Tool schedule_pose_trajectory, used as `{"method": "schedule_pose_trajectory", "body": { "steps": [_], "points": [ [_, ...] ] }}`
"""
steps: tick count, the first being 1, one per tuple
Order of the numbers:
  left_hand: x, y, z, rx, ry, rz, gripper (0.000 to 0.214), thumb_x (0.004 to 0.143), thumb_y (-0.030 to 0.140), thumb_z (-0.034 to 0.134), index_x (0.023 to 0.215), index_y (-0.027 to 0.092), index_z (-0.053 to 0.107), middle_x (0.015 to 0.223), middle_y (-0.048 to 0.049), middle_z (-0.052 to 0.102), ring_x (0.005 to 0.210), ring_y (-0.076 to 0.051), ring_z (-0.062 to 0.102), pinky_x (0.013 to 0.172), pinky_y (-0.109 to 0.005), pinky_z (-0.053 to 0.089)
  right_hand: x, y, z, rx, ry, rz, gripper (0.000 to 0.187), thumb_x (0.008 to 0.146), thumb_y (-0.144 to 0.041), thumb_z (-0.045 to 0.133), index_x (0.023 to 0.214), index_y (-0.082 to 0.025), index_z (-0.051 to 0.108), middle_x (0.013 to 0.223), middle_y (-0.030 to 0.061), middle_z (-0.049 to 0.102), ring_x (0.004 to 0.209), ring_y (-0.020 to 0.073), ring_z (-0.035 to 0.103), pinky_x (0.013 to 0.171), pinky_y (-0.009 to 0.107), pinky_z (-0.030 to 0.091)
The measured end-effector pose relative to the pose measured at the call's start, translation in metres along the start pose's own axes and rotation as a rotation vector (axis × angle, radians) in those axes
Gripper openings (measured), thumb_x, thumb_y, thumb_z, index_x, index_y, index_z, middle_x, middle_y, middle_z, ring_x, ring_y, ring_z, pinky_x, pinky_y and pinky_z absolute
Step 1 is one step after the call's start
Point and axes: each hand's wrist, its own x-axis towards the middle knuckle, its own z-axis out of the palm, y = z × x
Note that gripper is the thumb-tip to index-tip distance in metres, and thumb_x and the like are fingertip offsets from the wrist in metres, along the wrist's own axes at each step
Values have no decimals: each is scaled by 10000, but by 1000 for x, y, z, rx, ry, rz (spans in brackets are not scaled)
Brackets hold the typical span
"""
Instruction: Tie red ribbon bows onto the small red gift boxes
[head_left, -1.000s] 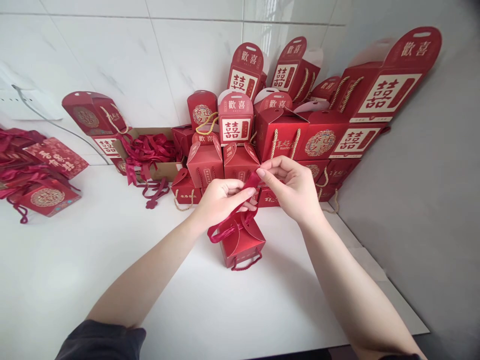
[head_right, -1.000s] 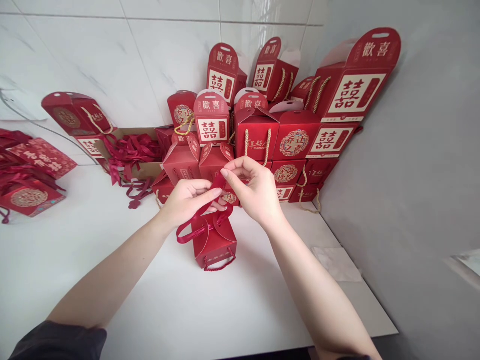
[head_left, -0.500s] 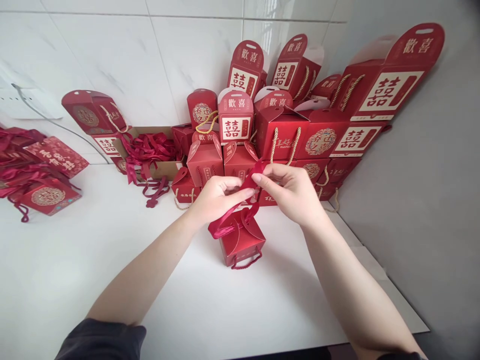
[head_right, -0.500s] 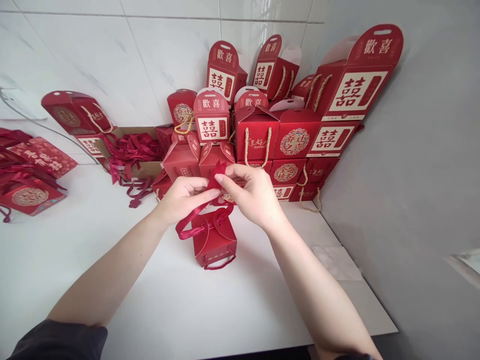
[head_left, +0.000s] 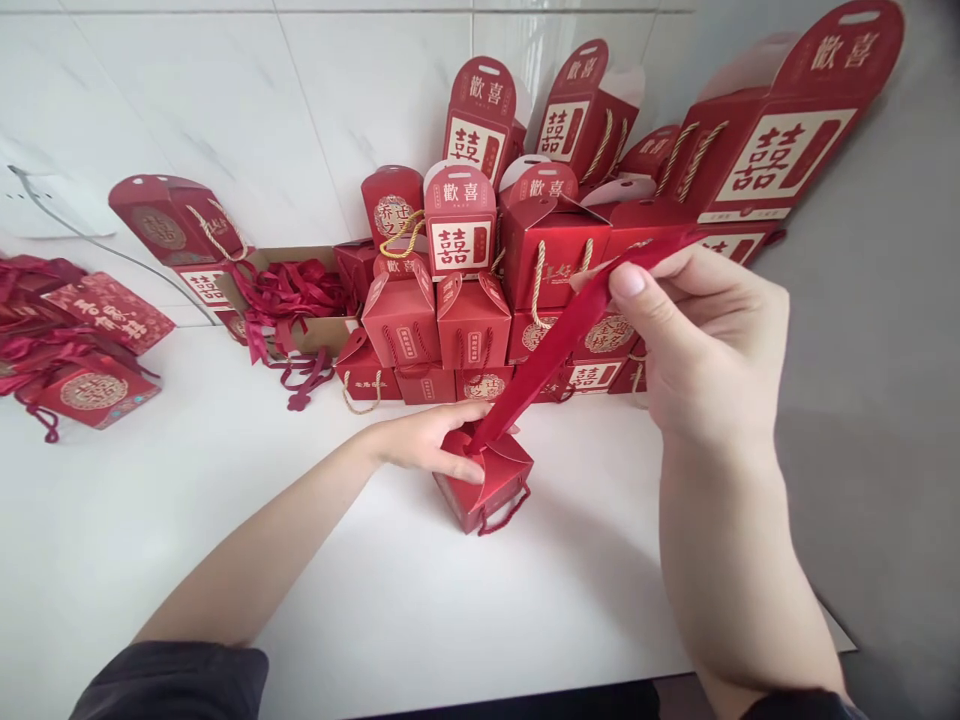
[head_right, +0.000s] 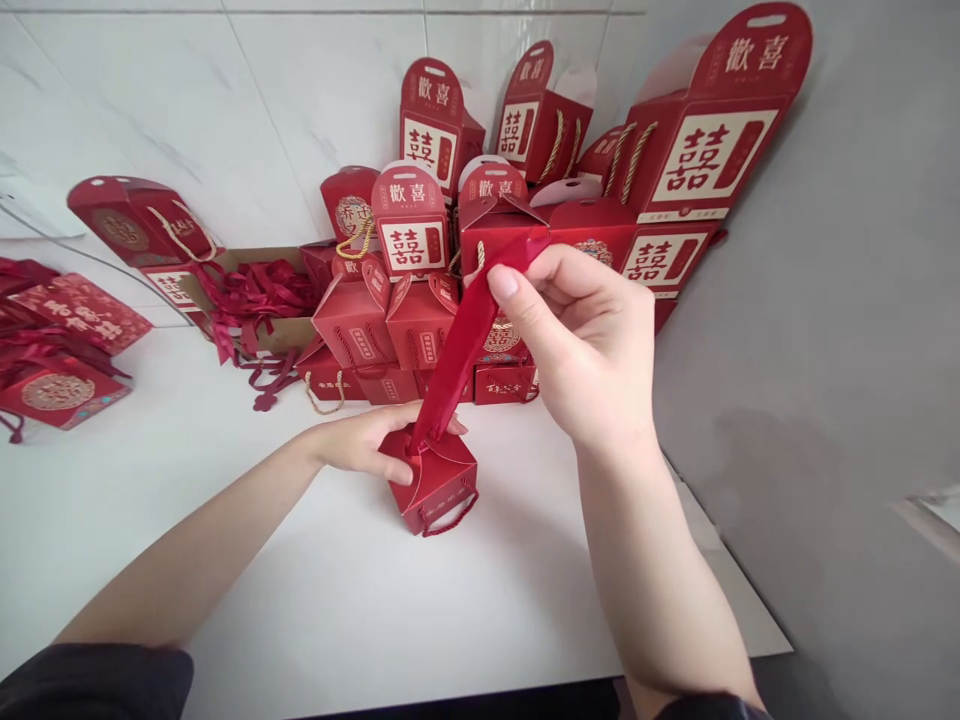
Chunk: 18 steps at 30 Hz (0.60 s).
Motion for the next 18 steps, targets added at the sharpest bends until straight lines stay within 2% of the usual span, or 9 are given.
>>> {"method": "schedule_pose_trajectory", "body": {
  "steps": [2,5,9,13,16,18],
  "points": [
    [-3,-5,6,-70,40,-1,601,805,269,710,1367,262,498,1423,-124,526,1303,-249,509,1091,-433,406,1,5,0,-18,-27,7,173,888,-255,668,718,-235,653,702,-23,632,667,127,598,634,286,478],
    [-4,-11,14,-189,103,53,684,768,228,746,1382,235,445,1366,-162,571,1301,-264,516,1099,-483,382,1,13,2,-49,-97,2,190,891,-301,663,708,-252,641,671,-22,617,626,127,595,578,277,471],
    [-1,-16,19,-286,141,98,529,731,202,778,1204,210,542,1281,-157,637,1254,-256,560,1086,-470,391,0,12,8,-26,-30,-34,190,894,-221,648,704,-226,632,708,-21,642,681,123,619,637,276,502],
    [3,-20,19,-253,143,90,391,717,232,794,1073,179,643,1215,-147,669,1161,-251,612,1032,-436,441,-3,4,16,33,29,-86,199,896,-126,610,719,-211,641,751,-25,651,804,135,649,736,286,522],
    [6,-26,18,-205,174,123,233,713,273,803,905,176,715,1139,-128,701,1119,-249,619,1019,-417,447,-5,1,19,-2,28,-31,217,913,-154,594,711,-221,634,702,-25,602,813,159,659,711,302,525],
    [7,-30,17,-182,199,139,153,779,316,747,867,191,752,1087,-121,724,1097,-246,622,1018,-420,446,-5,2,18,-21,23,-23,211,914,-169,599,715,-225,639,692,-26,589,778,154,652,672,293,516]
  ]
}}
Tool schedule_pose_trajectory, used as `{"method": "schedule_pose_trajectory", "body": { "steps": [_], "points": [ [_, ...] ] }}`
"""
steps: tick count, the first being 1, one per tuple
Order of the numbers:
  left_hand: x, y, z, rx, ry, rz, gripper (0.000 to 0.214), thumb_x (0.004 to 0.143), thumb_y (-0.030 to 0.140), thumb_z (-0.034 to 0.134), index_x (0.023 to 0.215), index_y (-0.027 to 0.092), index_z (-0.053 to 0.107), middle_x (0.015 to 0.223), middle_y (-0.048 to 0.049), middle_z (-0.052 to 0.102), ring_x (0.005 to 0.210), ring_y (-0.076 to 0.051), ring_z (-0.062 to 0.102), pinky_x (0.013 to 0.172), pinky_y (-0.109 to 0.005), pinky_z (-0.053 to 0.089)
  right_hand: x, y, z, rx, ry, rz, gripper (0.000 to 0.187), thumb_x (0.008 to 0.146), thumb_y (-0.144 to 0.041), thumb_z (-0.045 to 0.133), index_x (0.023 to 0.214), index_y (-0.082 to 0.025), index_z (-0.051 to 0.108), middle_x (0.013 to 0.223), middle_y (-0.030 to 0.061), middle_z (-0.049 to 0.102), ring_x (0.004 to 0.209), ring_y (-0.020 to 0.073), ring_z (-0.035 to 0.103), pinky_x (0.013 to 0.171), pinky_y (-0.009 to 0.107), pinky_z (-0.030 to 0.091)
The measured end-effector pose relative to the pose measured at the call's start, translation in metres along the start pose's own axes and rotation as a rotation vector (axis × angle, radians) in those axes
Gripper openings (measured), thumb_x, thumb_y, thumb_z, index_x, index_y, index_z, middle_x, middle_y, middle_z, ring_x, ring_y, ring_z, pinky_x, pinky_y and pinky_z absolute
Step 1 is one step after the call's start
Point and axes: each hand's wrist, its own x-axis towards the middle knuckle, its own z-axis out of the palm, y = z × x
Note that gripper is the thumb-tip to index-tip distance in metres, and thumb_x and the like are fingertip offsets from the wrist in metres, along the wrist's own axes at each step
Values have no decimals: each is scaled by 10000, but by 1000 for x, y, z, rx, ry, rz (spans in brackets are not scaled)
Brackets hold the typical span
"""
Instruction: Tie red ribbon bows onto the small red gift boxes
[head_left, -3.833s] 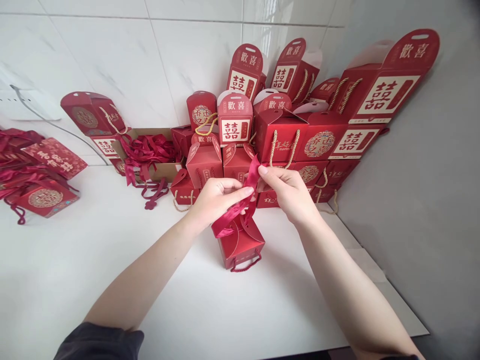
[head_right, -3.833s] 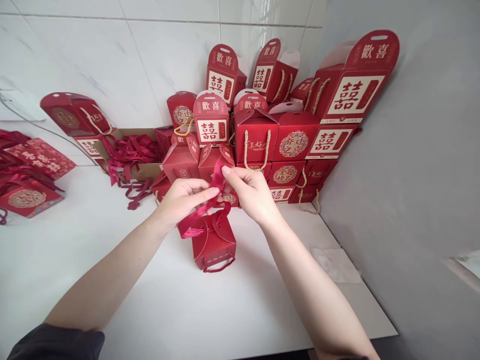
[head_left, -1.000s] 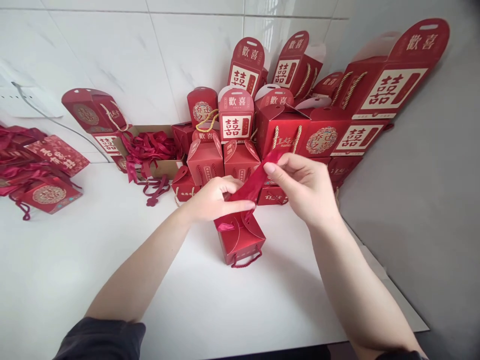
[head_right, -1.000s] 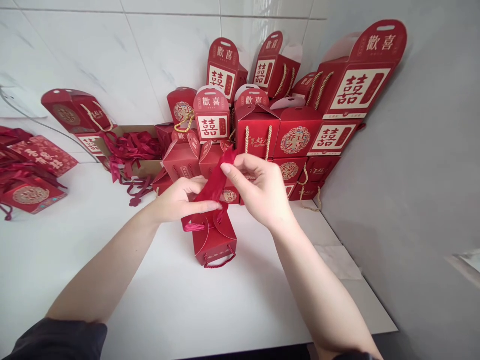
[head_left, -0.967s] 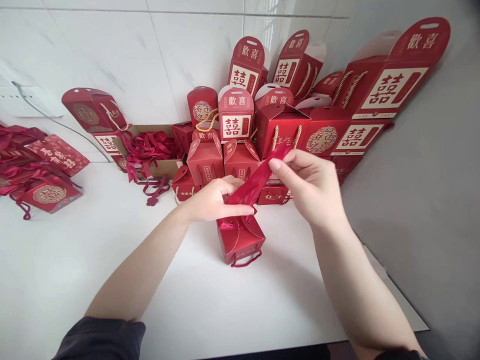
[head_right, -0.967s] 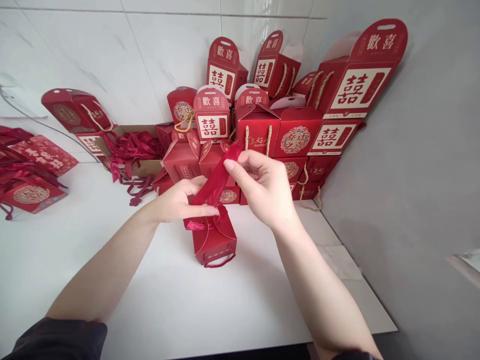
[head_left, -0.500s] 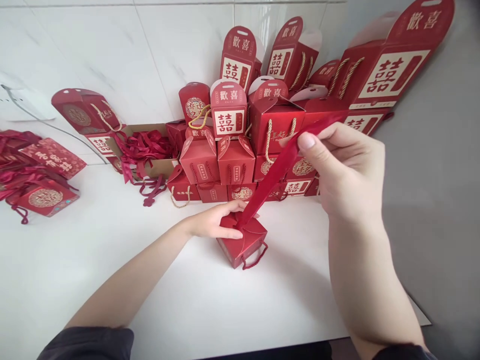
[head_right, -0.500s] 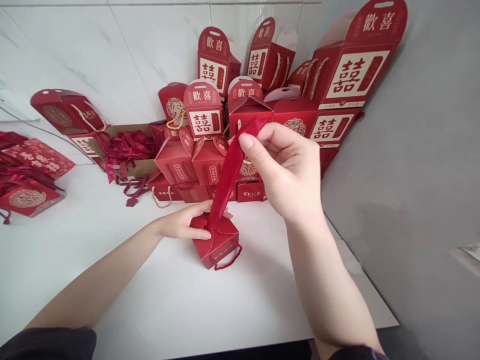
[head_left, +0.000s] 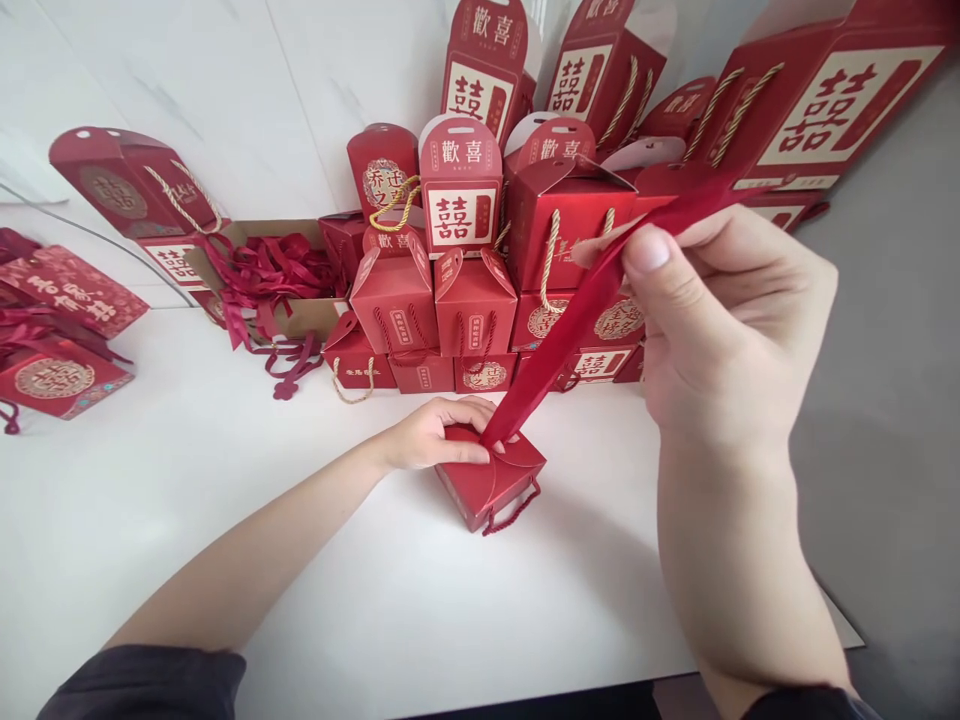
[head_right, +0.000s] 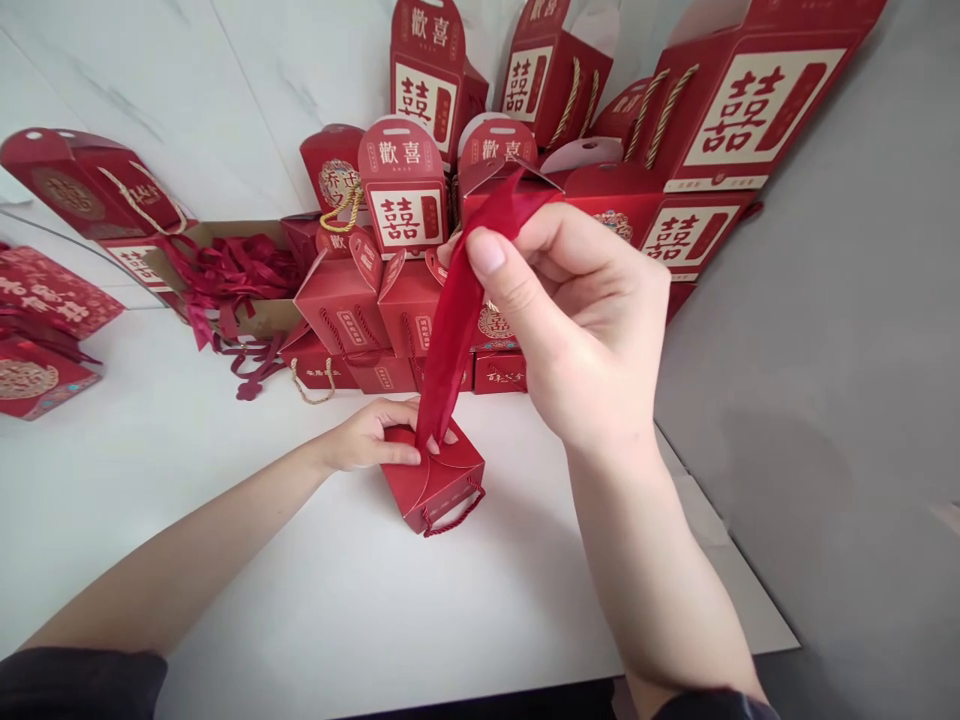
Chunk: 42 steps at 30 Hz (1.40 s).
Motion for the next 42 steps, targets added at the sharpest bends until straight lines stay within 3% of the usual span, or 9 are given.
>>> {"method": "schedule_pose_trajectory", "body": {
  "steps": [7,14,19,21,23,26,30,36,42],
  "points": [
    [1,1,1,95,-30,36,150,837,330,693,923,265,797,1030,-92,759,1072,-236,624,1009,-414,454,-1,1,2,72,-9,-27,216,901,-133,613,700,-204,644,635,-56,553,622,74,555,586,243,423],
    [5,-10,2,13,18,79,132,781,285,761,885,216,804,915,-97,773,980,-222,651,948,-377,495,2,-3,0,48,35,-65,211,895,-106,610,715,-205,658,730,-69,633,693,79,630,657,235,475],
    [5,-12,4,17,28,49,147,779,306,765,890,219,804,918,-94,773,981,-220,646,953,-379,494,5,23,-1,63,5,96,188,914,-244,619,737,-185,608,598,-53,569,466,58,518,424,183,385],
    [4,-12,4,13,36,51,166,772,311,771,900,211,803,928,-100,772,979,-224,650,942,-382,499,1,37,-4,-10,-100,231,101,908,-278,616,864,-188,626,779,-3,666,665,122,651,525,223,490],
    [4,-11,5,3,41,61,183,772,313,771,914,200,800,937,-108,770,994,-228,648,940,-379,498,-9,48,-12,-260,-258,257,249,844,-291,688,1074,-219,630,1067,37,686,785,154,671,647,280,525],
    [4,-11,4,1,41,65,178,778,308,766,909,193,801,926,-111,769,1022,-224,636,952,-365,489,-30,52,-28,-625,-529,372,226,919,-379,561,869,-211,705,856,44,712,739,198,653,674,326,490],
    [5,-10,3,-4,18,54,157,784,298,761,885,186,803,925,-109,768,1042,-219,625,973,-359,476,-58,53,-40,-511,-853,443,250,932,-389,532,921,-234,729,921,47,709,827,206,649,700,327,478],
    [5,-12,2,43,28,46,141,783,297,758,855,185,804,891,-96,764,1015,-216,630,960,-353,475,-84,66,-21,-81,-730,504,239,878,-287,620,1107,-268,688,1264,62,593,1203,206,547,1073,391,376],
    [4,-16,3,72,36,37,167,793,297,748,903,183,800,957,-94,759,1055,-220,629,984,-346,473,-95,70,0,57,-538,618,132,849,-266,644,961,-242,709,1288,73,566,1258,231,515,1095,409,337]
  ]
}}
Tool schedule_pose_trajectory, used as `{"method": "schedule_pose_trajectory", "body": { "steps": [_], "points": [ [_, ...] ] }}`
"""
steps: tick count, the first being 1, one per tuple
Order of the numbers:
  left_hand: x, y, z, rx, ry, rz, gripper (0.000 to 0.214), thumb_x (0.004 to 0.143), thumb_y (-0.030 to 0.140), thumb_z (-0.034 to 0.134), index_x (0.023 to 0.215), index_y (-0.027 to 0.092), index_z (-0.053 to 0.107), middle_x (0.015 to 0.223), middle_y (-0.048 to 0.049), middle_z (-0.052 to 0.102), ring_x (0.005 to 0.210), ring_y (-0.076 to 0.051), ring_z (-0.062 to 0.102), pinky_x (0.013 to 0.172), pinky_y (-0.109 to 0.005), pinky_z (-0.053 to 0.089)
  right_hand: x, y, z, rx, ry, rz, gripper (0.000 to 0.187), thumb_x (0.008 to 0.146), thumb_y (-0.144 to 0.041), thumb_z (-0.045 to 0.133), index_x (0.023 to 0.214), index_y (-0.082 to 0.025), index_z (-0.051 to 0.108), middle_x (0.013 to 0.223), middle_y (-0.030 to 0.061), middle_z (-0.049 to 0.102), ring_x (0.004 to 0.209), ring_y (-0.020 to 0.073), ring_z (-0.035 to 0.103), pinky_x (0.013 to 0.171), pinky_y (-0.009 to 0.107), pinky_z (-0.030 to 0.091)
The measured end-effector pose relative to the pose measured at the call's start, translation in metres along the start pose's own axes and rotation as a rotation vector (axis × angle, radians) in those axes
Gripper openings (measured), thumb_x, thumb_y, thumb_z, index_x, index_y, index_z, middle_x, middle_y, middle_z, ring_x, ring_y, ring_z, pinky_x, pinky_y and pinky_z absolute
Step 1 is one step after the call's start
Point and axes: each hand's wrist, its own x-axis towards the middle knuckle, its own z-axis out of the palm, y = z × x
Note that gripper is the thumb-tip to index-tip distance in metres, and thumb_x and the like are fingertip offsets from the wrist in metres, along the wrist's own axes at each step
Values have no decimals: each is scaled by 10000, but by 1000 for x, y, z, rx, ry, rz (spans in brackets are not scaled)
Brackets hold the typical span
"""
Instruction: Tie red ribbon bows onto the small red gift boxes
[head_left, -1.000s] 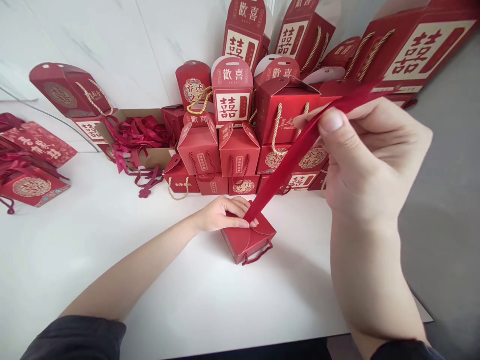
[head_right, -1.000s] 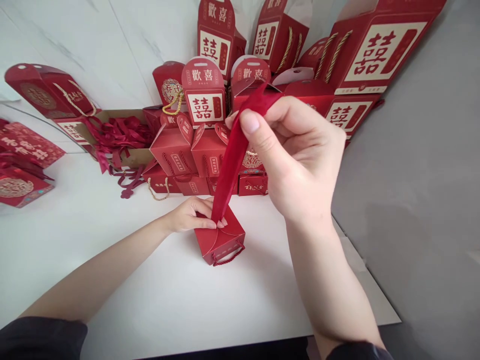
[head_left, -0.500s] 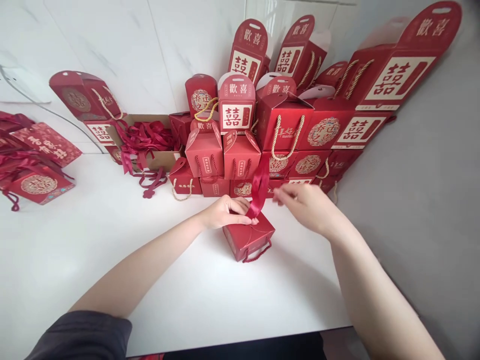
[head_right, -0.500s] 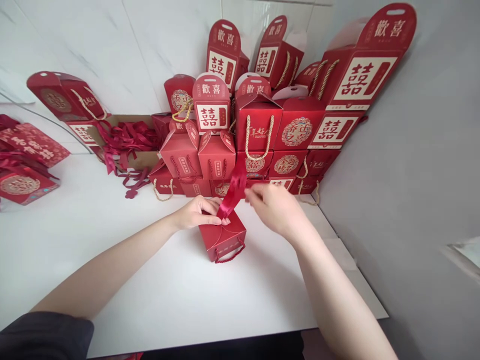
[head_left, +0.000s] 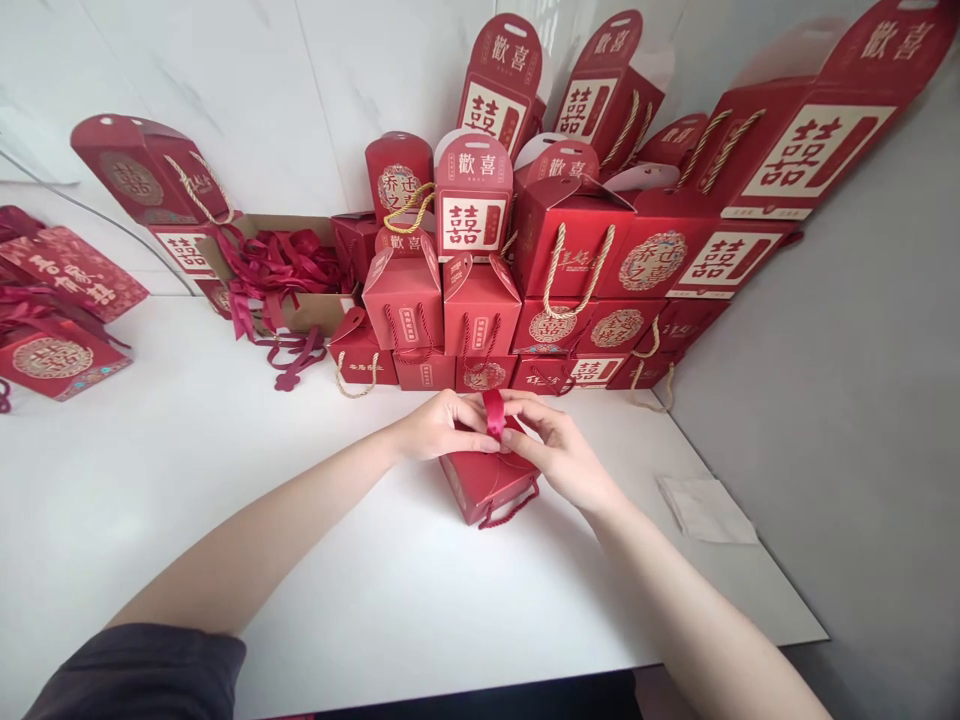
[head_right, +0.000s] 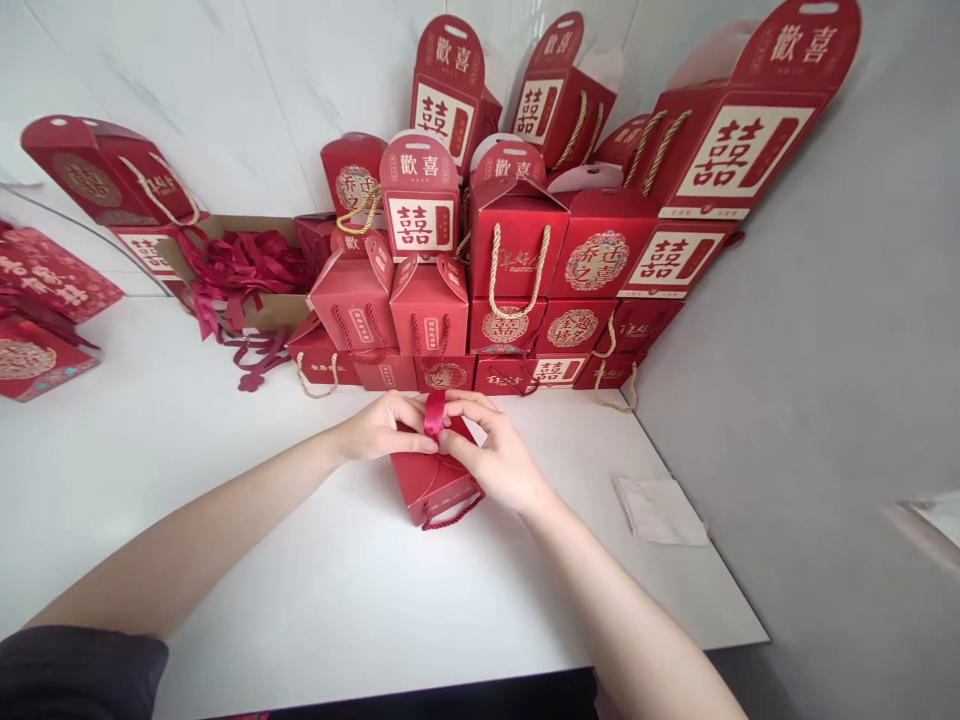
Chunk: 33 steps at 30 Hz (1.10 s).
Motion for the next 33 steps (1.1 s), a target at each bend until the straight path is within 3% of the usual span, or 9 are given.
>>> {"method": "schedule_pose_trajectory", "body": {
  "steps": [3,9,14,18,20,22,25,28,33],
  "points": [
    [0,1,1,12,4,18,175,789,299,752,911,185,801,1000,-100,751,1037,-221,640,971,-346,486,2,5,8,100,74,34,92,821,-300,687,857,-215,698,1243,70,596,1208,240,550,1024,384,397],
    [2,5,1,-21,-26,67,129,799,259,746,904,210,802,918,-90,773,1035,-205,629,976,-340,483,6,16,8,499,345,171,267,729,-362,795,880,-217,631,790,-14,686,704,126,619,693,258,466],
    [3,5,1,-40,-27,47,110,793,259,753,883,218,802,914,-88,775,1025,-197,615,959,-343,486,11,23,-13,710,441,336,513,609,-314,876,1039,-241,607,788,-40,662,682,109,617,702,251,490],
    [2,4,1,-58,-27,26,109,789,272,757,875,223,803,920,-89,776,1023,-202,613,969,-361,478,10,20,-34,535,561,175,315,694,-353,809,914,-247,610,704,-61,567,633,106,555,698,271,484],
    [2,4,1,-60,-26,20,113,789,273,757,881,226,802,925,-89,776,1035,-205,612,970,-364,478,5,12,-43,230,452,122,203,791,-412,724,799,-229,635,626,-52,511,608,115,506,646,267,439],
    [2,4,1,-56,-28,23,120,790,277,756,886,224,802,927,-92,775,1038,-210,617,967,-368,481,-1,2,-46,-78,175,168,257,832,-441,678,725,-207,681,637,-18,543,652,139,517,662,288,422],
    [2,4,1,-52,-29,43,118,787,278,757,873,212,803,938,-100,772,1027,-214,632,956,-363,488,-6,-10,-39,-242,-72,134,223,850,-431,658,880,-224,739,882,32,656,820,185,562,766,331,428],
    [3,4,0,-41,-29,44,124,791,277,752,875,202,804,952,-106,769,1043,-220,637,967,-358,483,-7,-11,-24,-201,-72,50,210,879,-385,624,1012,-258,724,1002,40,652,890,195,559,828,355,432],
    [2,2,0,-6,-22,43,128,795,275,745,867,187,804,953,-105,767,1054,-236,636,1015,-387,450,-8,-3,-1,-113,56,-46,145,872,-287,623,970,-269,728,1149,49,617,1113,219,550,1018,389,388]
  ]
}}
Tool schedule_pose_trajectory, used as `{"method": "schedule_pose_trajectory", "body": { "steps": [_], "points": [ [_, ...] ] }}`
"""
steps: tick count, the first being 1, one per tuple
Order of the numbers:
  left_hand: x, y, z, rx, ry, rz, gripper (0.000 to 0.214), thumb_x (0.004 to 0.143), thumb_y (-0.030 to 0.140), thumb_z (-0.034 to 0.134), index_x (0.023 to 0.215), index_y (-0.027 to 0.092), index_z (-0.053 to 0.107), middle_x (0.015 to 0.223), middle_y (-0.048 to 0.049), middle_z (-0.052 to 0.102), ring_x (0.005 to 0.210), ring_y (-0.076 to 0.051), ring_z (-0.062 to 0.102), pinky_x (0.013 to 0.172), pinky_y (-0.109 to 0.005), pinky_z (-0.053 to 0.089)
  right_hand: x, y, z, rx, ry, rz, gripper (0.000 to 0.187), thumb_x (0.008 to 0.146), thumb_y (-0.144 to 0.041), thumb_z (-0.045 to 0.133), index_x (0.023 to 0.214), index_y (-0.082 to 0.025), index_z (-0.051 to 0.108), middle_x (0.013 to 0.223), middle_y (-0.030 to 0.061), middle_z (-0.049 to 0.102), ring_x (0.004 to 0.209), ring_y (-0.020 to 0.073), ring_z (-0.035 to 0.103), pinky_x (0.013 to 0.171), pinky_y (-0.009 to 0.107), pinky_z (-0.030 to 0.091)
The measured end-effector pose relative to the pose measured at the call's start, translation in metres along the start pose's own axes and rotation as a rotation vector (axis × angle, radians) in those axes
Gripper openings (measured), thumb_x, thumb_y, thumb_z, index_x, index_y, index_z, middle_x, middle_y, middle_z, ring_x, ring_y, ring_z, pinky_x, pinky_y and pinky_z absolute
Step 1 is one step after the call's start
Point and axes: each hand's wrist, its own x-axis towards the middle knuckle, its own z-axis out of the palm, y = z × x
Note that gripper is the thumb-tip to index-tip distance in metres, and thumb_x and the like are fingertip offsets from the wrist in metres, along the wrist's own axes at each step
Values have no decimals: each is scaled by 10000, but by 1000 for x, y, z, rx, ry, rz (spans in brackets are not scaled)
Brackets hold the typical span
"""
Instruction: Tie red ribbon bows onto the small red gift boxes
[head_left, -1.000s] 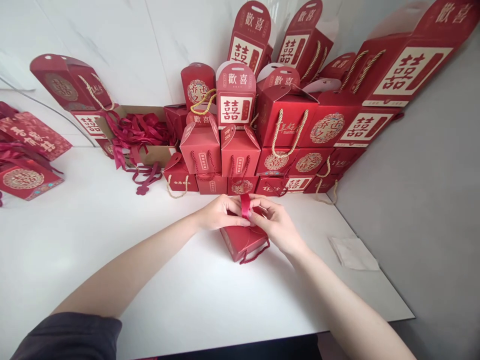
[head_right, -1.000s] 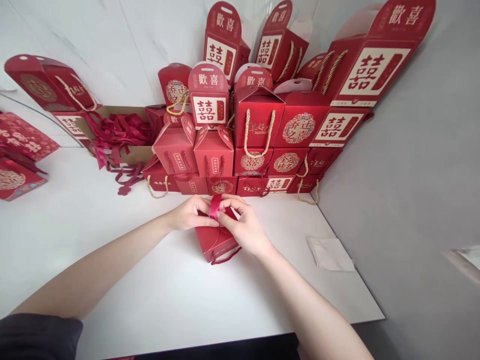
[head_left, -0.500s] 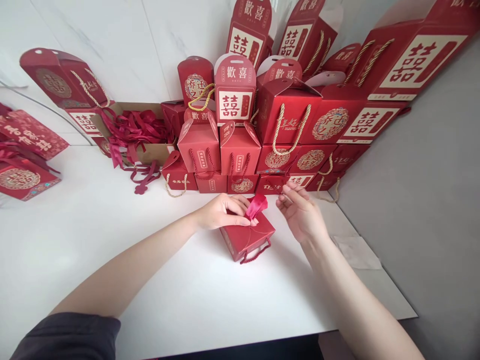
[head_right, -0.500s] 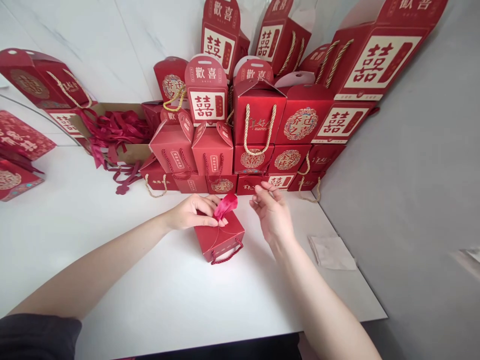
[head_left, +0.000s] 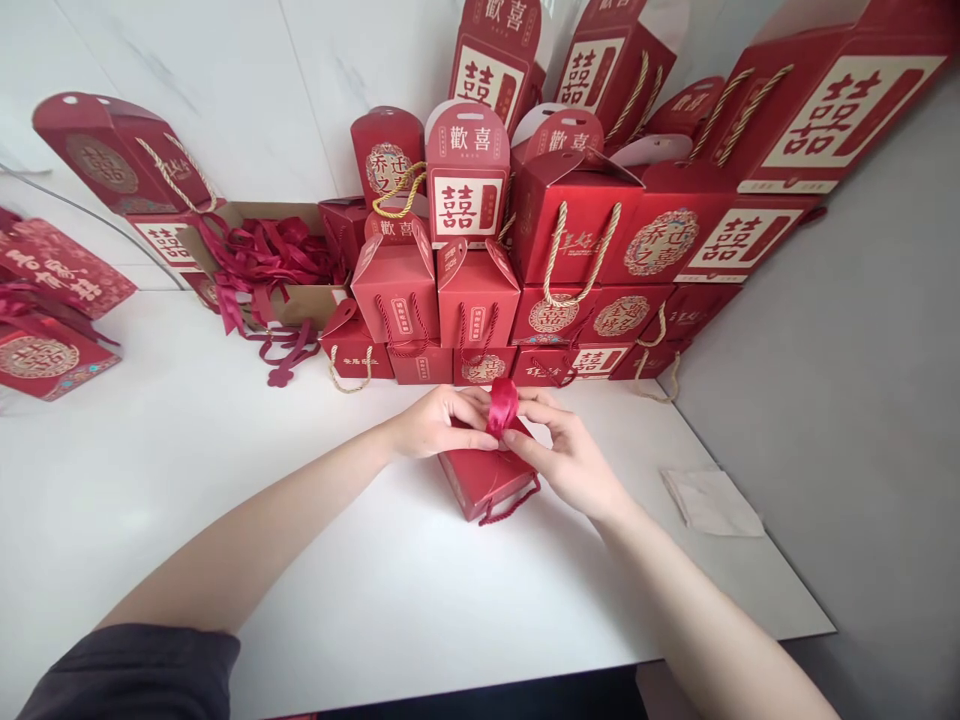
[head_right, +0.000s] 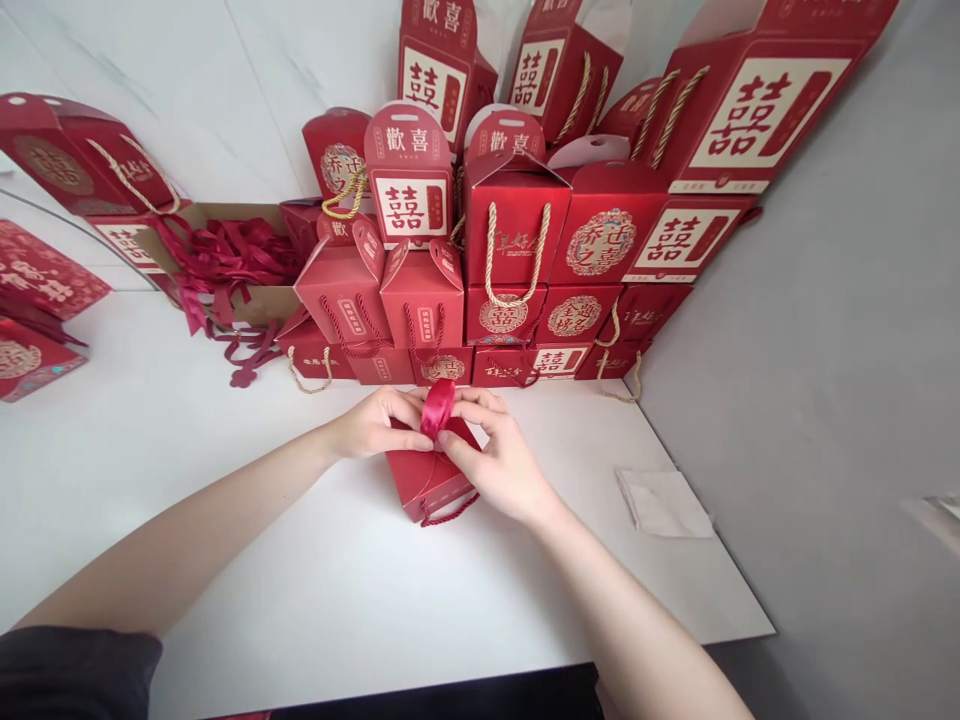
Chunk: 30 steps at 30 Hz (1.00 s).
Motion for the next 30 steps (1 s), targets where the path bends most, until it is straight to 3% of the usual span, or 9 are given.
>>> {"method": "schedule_pose_trajectory", "body": {
  "steps": [3,6,11,15,17,18,23,27,30],
  "points": [
    [-1,1,1,2,22,0,134,791,276,748,865,178,803,964,-103,758,1029,-229,643,971,-363,477,-2,1,12,6,92,-14,114,866,-299,641,913,-252,734,1123,53,640,1121,227,565,1032,391,389],
    [-1,3,2,-2,9,2,146,804,280,737,897,188,802,970,-99,758,1014,-219,648,980,-356,474,0,4,15,127,216,58,156,861,-361,656,862,-221,726,897,44,695,893,205,632,878,366,483],
    [0,5,0,-24,-19,-38,154,828,301,713,914,210,802,936,-96,771,1022,-211,613,998,-363,456,10,12,-11,345,475,111,207,821,-401,712,789,-197,709,721,12,662,621,131,582,609,274,488],
    [3,8,-3,-50,-56,-107,184,861,319,673,942,212,798,965,-90,770,1083,-210,580,1057,-377,401,3,-6,-28,191,766,-102,190,851,-364,693,738,-214,659,637,-15,603,567,132,566,583,295,482],
    [6,11,-3,-86,-63,-138,191,860,325,673,926,199,801,963,-96,768,1103,-220,586,1042,-380,409,-8,-24,-22,34,799,-290,182,872,-302,680,708,-234,639,653,-8,627,619,158,611,610,316,499],
    [7,12,-4,-103,-58,-154,191,852,331,681,895,192,805,952,-99,767,1113,-228,589,1034,-382,414,-14,-33,-15,-76,732,-385,145,871,-247,685,730,-247,650,706,-5,661,664,161,634,634,317,511],
    [11,19,-7,-136,-35,-241,174,840,310,692,898,189,803,1009,-91,760,1213,-238,552,1080,-382,375,-28,-42,43,-590,-47,-917,98,894,-112,611,870,-174,682,788,32,701,704,168,639,601,300,535],
    [9,21,-6,-102,-58,-211,180,832,301,696,933,193,797,990,-96,763,1205,-239,550,1061,-385,401,-23,-18,85,-859,-228,-1035,253,834,7,521,657,-157,596,631,19,565,531,153,511,377,292,344],
    [9,21,-3,-13,-54,-170,174,819,314,712,889,183,802,894,-99,762,1143,-239,576,1007,-379,438,-18,-15,88,-911,-363,-1009,238,852,-5,515,676,-145,594,643,27,559,578,164,532,398,279,336]
  ]
}}
